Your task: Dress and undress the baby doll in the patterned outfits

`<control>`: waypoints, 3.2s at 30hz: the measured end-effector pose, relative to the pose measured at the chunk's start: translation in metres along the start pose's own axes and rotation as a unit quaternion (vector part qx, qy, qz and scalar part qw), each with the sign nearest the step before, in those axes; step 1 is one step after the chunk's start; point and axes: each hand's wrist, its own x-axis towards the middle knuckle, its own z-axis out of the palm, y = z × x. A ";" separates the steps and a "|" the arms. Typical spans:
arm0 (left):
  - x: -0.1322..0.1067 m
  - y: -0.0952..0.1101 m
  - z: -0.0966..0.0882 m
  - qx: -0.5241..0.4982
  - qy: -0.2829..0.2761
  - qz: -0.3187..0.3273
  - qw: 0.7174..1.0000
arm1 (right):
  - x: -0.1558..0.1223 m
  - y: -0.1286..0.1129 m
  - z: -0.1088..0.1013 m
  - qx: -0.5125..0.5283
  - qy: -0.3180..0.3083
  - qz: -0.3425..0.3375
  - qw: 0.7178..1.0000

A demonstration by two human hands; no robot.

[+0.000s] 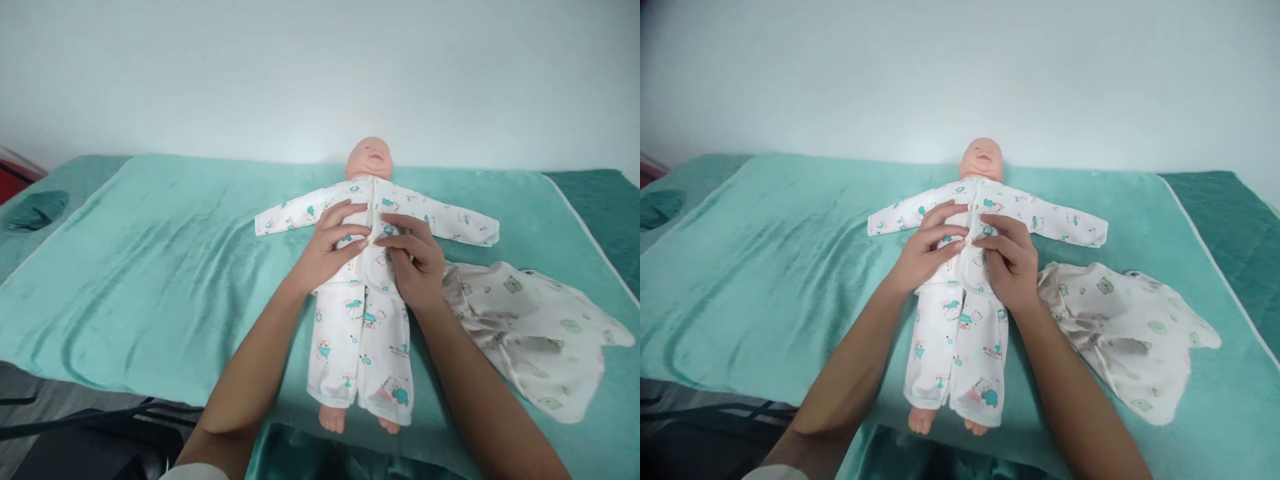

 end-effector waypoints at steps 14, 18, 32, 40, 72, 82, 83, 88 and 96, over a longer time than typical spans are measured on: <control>0.002 -0.005 -0.004 -0.045 -0.014 -0.018 0.999 | 0.003 -0.001 0.000 -0.042 -0.005 -0.069 0.997; 0.002 -0.005 -0.006 -0.060 -0.015 -0.027 0.998 | 0.001 -0.001 -0.001 -0.041 -0.016 -0.082 0.996; 0.003 -0.005 -0.004 -0.054 -0.014 -0.037 0.998 | 0.002 -0.003 0.001 -0.037 -0.018 -0.053 0.998; 0.003 -0.005 -0.005 -0.059 -0.016 -0.034 0.998 | 0.002 -0.004 0.001 -0.049 0.004 -0.053 0.997; 0.003 -0.008 -0.004 -0.053 -0.012 -0.019 0.998 | 0.000 -0.005 0.001 -0.072 -0.001 -0.101 0.992; 0.004 -0.004 -0.006 -0.050 -0.029 -0.018 0.998 | 0.001 -0.007 0.002 -0.075 -0.021 -0.095 0.992; 0.004 -0.004 -0.007 -0.052 -0.031 -0.019 0.998 | 0.001 -0.007 0.002 -0.074 -0.021 -0.094 0.993; 0.005 -0.005 -0.008 -0.055 -0.040 -0.020 0.997 | 0.001 -0.006 0.002 -0.070 -0.019 -0.088 0.993; 0.005 -0.006 -0.005 -0.066 -0.020 -0.008 0.998 | 0.002 -0.008 0.002 -0.074 -0.022 -0.080 0.994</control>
